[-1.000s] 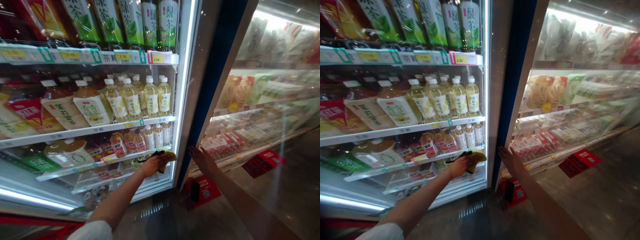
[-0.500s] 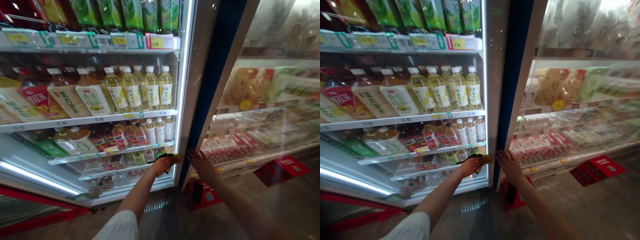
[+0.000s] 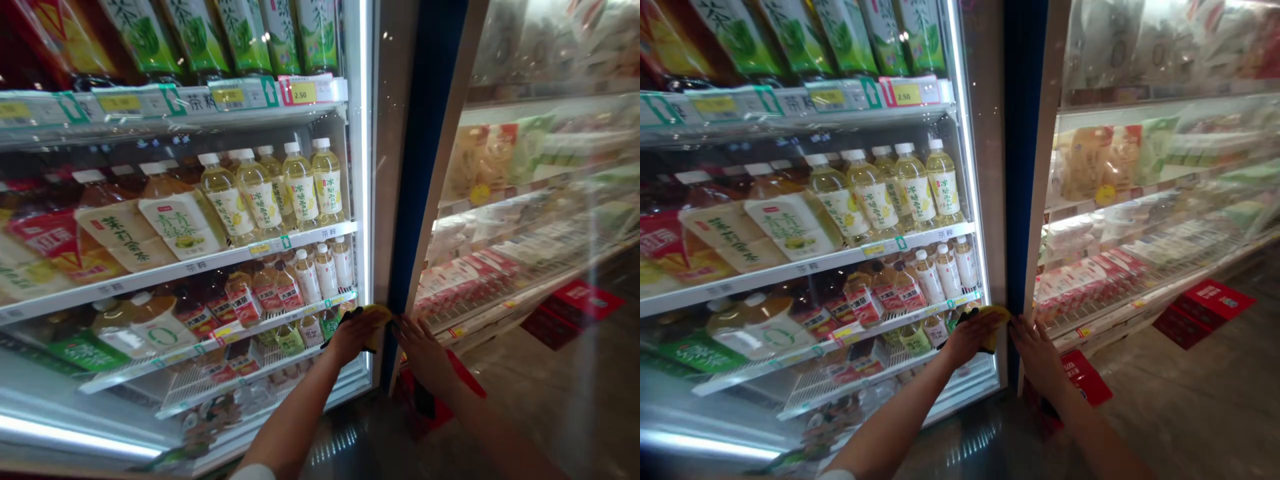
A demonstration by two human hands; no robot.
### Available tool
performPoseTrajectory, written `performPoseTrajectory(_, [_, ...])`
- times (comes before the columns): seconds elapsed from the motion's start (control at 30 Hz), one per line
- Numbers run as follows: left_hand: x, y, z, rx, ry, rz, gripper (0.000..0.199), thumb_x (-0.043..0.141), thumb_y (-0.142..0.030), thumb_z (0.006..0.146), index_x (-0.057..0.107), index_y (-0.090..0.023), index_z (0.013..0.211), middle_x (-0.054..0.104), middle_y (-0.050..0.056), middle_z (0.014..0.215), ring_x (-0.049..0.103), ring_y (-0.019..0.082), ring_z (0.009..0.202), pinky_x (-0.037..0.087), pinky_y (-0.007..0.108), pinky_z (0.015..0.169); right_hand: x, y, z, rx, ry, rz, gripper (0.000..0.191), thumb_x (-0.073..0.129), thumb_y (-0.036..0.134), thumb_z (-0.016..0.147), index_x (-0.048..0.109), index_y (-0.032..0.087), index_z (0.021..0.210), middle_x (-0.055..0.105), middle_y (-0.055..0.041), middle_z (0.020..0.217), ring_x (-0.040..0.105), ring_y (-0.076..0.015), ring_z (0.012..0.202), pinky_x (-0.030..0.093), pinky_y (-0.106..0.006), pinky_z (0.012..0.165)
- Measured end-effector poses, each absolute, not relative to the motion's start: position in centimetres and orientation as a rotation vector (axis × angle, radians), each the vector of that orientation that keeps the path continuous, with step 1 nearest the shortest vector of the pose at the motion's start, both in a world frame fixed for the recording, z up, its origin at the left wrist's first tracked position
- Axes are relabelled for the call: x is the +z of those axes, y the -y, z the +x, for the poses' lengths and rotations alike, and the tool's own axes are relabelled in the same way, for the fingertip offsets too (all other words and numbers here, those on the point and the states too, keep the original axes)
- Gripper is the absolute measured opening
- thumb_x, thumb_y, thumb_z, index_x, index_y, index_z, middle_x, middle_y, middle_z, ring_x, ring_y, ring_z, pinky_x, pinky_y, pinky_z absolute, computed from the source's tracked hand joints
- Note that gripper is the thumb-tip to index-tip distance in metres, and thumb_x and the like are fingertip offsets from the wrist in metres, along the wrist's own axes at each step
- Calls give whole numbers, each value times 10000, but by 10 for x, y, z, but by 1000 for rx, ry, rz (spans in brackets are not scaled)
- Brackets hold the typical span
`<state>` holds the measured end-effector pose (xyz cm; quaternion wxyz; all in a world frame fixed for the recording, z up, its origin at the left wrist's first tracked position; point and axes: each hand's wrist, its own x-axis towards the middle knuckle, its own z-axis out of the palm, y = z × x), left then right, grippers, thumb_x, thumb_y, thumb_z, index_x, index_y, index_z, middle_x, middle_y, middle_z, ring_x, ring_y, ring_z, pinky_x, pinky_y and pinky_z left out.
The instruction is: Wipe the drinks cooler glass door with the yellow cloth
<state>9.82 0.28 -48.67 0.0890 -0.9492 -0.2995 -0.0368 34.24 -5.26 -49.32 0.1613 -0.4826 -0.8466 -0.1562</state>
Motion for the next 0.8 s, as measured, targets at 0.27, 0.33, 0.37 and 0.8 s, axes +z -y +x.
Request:
performPoseTrajectory(0.27, [-519,-16,92,-179,662,-2669,532,401,-118,987,416,-146,1518,374,57,1625,292,138,1523,219,300,1279,-521,77,322,-409,2260,-1611,568,496,25,842,616,160,1381,473,-131,1563,434,-311,1456,366,-540,1196])
performPoseTrajectory(0.33, [-530,-23,96,-165,605,-2657,544,442,-140,982,415,-174,1524,403,39,1612,308,115,1514,195,272,1279,-528,77,317,-391,2232,-1623,586,492,14,833,606,152,1391,446,-138,1578,415,-320,1467,375,-552,1192])
performPoseTrajectory(0.37, [-534,-25,97,-161,586,-2647,560,454,-143,977,400,-177,1534,399,38,1614,300,113,1517,181,274,1283,-533,76,316,-388,2215,-1619,603,486,6,828,594,149,1404,435,-140,1584,398,-321,1477,372,-560,1194])
performPoseTrajectory(0.8, [-510,-21,83,-370,537,-2227,543,460,-177,975,423,-136,1515,257,86,1674,179,264,1562,163,478,1299,-595,22,297,-334,1871,-1222,818,344,-70,860,240,240,1610,367,-115,1625,262,-238,1535,403,-528,1196])
